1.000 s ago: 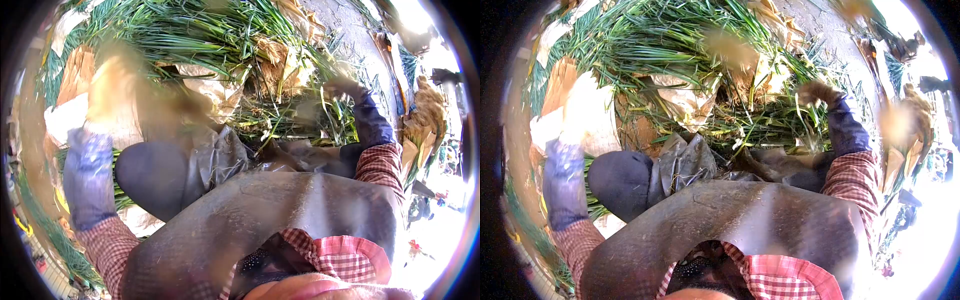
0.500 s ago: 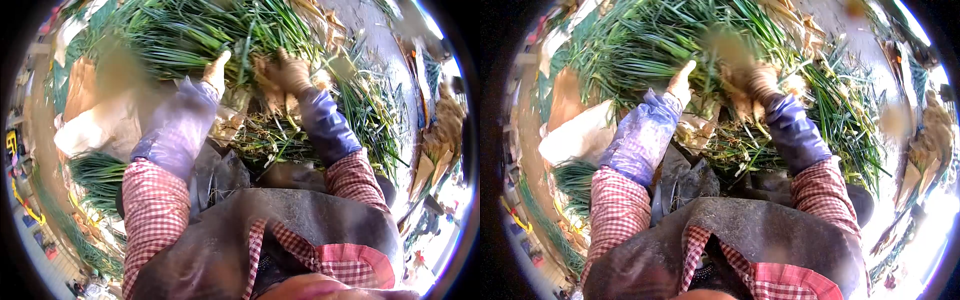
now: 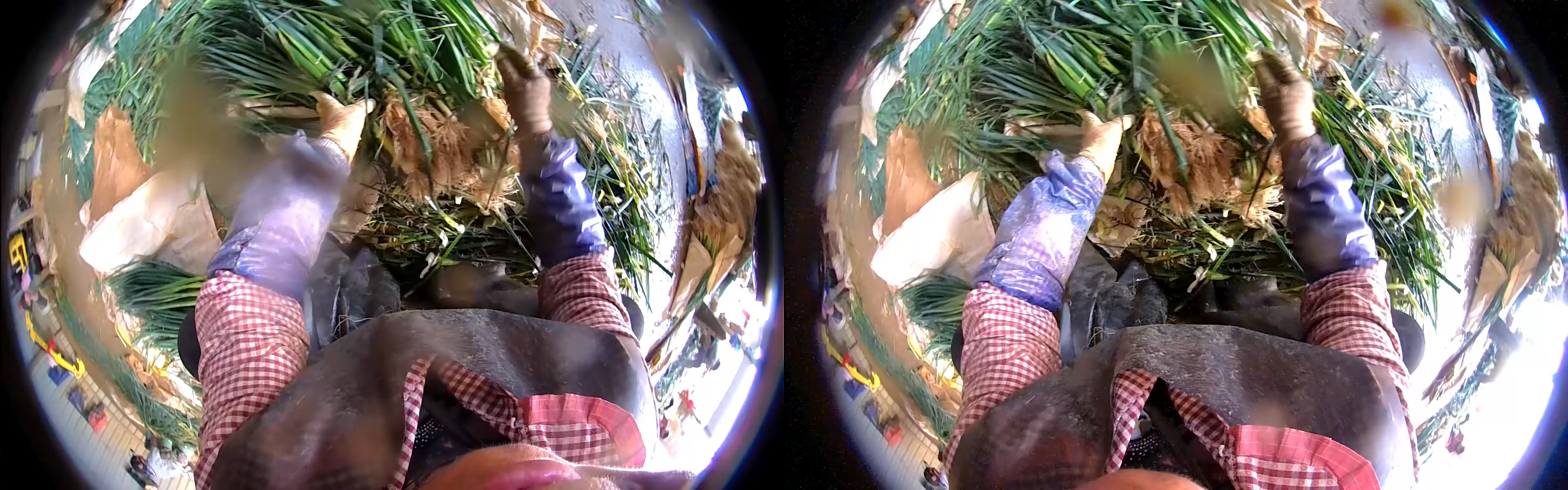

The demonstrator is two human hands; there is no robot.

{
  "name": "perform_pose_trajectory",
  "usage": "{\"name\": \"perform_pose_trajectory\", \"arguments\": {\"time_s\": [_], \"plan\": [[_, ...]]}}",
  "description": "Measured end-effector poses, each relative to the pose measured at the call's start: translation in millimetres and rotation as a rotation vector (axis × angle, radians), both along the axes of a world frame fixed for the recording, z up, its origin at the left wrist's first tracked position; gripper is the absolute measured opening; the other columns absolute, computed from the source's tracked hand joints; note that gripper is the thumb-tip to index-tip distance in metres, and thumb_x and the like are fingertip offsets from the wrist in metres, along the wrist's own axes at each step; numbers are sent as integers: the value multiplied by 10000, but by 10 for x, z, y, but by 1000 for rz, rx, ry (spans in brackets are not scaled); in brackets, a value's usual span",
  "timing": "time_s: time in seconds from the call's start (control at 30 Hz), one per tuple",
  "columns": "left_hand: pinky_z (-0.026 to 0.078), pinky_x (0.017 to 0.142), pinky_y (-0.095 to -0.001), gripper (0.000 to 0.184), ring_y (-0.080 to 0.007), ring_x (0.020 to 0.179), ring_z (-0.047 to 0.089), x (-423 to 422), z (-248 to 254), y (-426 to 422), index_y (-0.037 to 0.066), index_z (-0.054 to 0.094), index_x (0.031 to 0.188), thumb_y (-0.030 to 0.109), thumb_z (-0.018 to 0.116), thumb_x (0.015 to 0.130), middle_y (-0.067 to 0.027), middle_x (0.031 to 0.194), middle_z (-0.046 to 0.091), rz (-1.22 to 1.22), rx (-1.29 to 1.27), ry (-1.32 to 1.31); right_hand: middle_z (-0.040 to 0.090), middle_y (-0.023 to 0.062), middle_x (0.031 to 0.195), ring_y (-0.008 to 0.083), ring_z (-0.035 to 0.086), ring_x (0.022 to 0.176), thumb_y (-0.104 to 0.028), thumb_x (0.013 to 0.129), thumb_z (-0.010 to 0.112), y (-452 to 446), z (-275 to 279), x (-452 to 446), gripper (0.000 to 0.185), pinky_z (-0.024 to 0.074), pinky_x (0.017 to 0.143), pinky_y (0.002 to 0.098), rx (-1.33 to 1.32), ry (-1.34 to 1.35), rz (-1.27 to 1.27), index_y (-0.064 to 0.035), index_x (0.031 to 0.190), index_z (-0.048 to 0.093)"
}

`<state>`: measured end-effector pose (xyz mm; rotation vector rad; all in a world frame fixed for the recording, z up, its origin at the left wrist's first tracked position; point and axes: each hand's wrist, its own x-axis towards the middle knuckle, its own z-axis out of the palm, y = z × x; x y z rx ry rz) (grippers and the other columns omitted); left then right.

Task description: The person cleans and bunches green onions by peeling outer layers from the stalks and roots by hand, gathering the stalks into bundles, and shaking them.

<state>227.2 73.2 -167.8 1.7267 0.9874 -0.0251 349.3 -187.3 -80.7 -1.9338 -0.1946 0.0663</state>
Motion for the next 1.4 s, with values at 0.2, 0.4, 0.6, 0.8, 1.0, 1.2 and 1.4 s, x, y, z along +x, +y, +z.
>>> {"name": "perform_pose_trajectory", "arguments": {"time_s": [0.2, 0.4, 0.6, 0.8, 1.0, 1.2, 1.4], "plan": [[220, 1066, -361, 1054, -303, 1312, 222, -204, 596, -32, -34, 44, 1388, 284, 734, 658, -232, 1428, 176, 60, -113, 5, 352, 201, 1362, 260, 276, 1303, -227, 799, 634, -506, -1008, 455, 798, 256, 1051, 351, -301, 361, 175, -53, 1406, 147], [365, 911, -388, 441, -284, 1043, 446, -633, 1182, -242, -16, 489, 1033, 223, 660, 704, -165, 1217, 447, 154, -296, -197, 610, 77, 923, 184, 594, 760, -323, 926, 395, -315, -199, 724, 333, 501, 704, 308, -1427, -236, 766, -95, 1114, 548], [388, 910, -337, 446, -179, 1047, 504, -1698, 2001, -848, 50, 387, 1301, 176, 478, 883, -90, 1210, 501, 98, -863, -414, 501, -49, 554, 67, 421, 465, -265, 780, 672, 152, 1424, -91, 192, 326, 401, 264, -378, -28, 305, -86, 740, 616], [356, 972, -369, 449, -232, 1173, 444, -2327, 1733, -1007, 12, 346, 1312, 220, 385, 915, -125, 1240, 480, 313, -1160, -204, 295, 173, 1400, 330, 322, 1270, -228, 859, 526, -409, 720, -1269, 676, 231, 1078, 424, -905, -221, 1206, -105, 1408, 151], [386, 941, -330, 379, -218, 1127, 480, -2193, 1523, -1078, 21, 388, 1277, 155, 333, 927, -102, 1218, 498, 19, -979, -440, 630, 54, 869, 129, 596, 769, -220, 849, 567, -578, 543, -1137, 195, 496, 729, 259, -1233, -502, 919, -96, 992, 616], [374, 920, -311, 307, -153, 1031, 520, -1962, 1575, -1071, 79, 540, 1157, 188, 476, 876, -40, 1114, 565, 165, -725, -429, 623, 105, 1048, 239, 614, 900, -417, 863, 497, 512, 1537, -1679, 398, 493, 804, 338, -1086, -426, 572, -122, 1119, 574], [365, 917, -300, 344, -164, 1091, 473, -1912, 1481, -928, 93, 535, 1176, 247, 510, 869, -36, 1186, 529, 235, -696, -412, 637, 49, 708, 139, 566, 574, -371, 863, 518, 729, 1365, -1703, 325, 495, 527, 292, -984, -466, 683, -76, 889, 651]]}}
